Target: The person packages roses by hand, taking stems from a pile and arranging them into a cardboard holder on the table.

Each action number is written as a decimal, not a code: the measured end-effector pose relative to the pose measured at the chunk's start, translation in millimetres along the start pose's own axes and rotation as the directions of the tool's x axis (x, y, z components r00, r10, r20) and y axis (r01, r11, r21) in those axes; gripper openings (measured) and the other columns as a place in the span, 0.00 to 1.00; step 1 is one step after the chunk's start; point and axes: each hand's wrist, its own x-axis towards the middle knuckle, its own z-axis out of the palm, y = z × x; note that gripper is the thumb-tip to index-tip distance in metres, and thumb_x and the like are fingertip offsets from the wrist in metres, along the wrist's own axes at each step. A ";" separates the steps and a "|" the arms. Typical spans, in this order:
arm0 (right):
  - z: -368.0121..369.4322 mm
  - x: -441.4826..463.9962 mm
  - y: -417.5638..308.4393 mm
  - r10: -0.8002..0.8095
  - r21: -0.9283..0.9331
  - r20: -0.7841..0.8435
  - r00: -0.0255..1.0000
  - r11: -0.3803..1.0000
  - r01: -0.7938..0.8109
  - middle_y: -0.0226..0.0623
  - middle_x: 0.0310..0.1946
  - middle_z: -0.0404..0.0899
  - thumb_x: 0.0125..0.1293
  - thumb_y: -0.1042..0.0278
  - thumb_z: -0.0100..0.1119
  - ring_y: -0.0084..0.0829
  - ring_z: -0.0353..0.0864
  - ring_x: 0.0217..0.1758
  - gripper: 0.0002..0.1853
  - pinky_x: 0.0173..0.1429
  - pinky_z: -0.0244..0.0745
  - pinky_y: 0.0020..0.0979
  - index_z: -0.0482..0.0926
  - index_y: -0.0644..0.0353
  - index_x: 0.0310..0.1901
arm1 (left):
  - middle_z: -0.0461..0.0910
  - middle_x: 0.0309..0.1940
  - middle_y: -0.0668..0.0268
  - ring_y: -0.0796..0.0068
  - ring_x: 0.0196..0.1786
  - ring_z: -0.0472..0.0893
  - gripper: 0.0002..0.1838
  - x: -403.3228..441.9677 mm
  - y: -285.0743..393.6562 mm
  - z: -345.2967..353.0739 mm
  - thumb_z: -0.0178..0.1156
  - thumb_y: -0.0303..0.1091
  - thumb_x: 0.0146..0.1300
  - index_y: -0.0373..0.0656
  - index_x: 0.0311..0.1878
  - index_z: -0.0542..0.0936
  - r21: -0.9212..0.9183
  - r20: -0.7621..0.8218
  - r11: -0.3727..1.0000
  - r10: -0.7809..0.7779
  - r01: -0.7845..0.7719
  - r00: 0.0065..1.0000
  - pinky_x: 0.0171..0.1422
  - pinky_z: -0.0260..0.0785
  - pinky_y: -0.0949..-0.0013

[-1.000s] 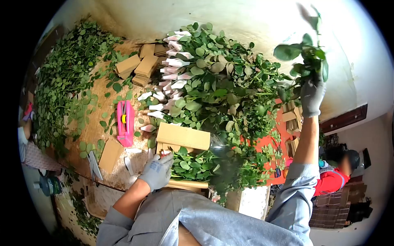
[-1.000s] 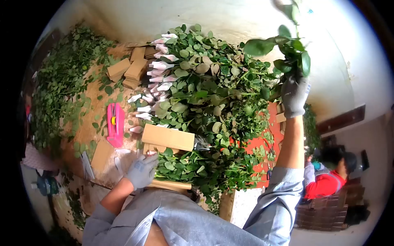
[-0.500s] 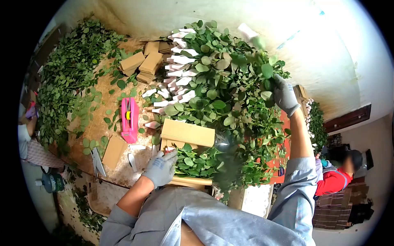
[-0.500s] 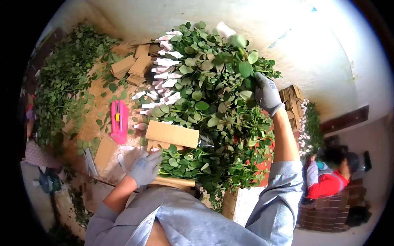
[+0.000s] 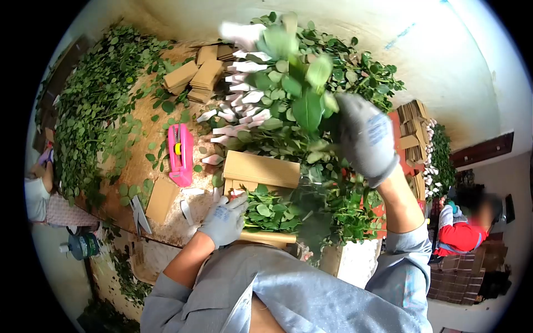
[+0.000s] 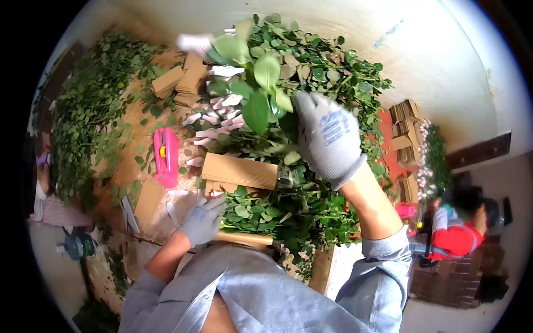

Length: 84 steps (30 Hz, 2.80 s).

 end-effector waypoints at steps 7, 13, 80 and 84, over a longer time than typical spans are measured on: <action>18.5 -22.1 -50.2 -0.171 -0.353 0.396 0.902 0.878 0.322 0.35 0.39 0.78 0.65 0.63 0.63 0.37 0.81 0.43 0.12 0.43 0.78 0.42 0.76 0.53 0.49 | 0.76 0.71 0.62 0.55 0.56 0.79 0.22 -1.1 -3.3 6.9 0.57 0.34 0.66 0.40 0.62 0.84 -0.076 0.015 0.995 -0.064 0.065 0.998 0.73 0.67 0.50; 51.8 -73.7 42.3 0.276 -0.454 0.494 0.825 0.890 -0.026 0.38 0.44 0.79 0.59 0.64 0.70 0.42 0.81 0.51 0.19 0.49 0.77 0.47 0.75 0.53 0.51 | 0.76 0.72 0.67 0.57 0.55 0.79 0.24 -3.3 -8.8 16.6 0.55 0.38 0.66 0.42 0.64 0.84 0.018 -0.044 1.000 -0.022 0.022 0.999 0.74 0.69 0.53; 226.4 -123.5 -138.2 -0.170 0.080 0.353 0.920 0.985 0.152 0.46 0.40 0.80 0.75 0.60 0.52 0.41 0.86 0.35 0.17 0.31 0.80 0.38 0.78 0.64 0.54 | 0.82 0.59 0.60 0.53 0.54 0.79 0.17 -0.5 -13.4 6.5 0.61 0.36 0.65 0.42 0.54 0.86 0.055 -0.019 0.998 0.037 -0.036 0.999 0.63 0.73 0.54; 222.3 -122.5 -138.5 -0.173 0.002 0.396 0.902 0.982 0.188 0.46 0.41 0.80 0.75 0.61 0.52 0.40 0.86 0.35 0.17 0.30 0.80 0.37 0.77 0.65 0.56 | 0.83 0.57 0.60 0.54 0.54 0.80 0.18 7.6 -23.1 -13.9 0.60 0.36 0.66 0.43 0.58 0.85 -0.001 -0.183 1.000 0.025 -0.025 0.983 0.63 0.73 0.53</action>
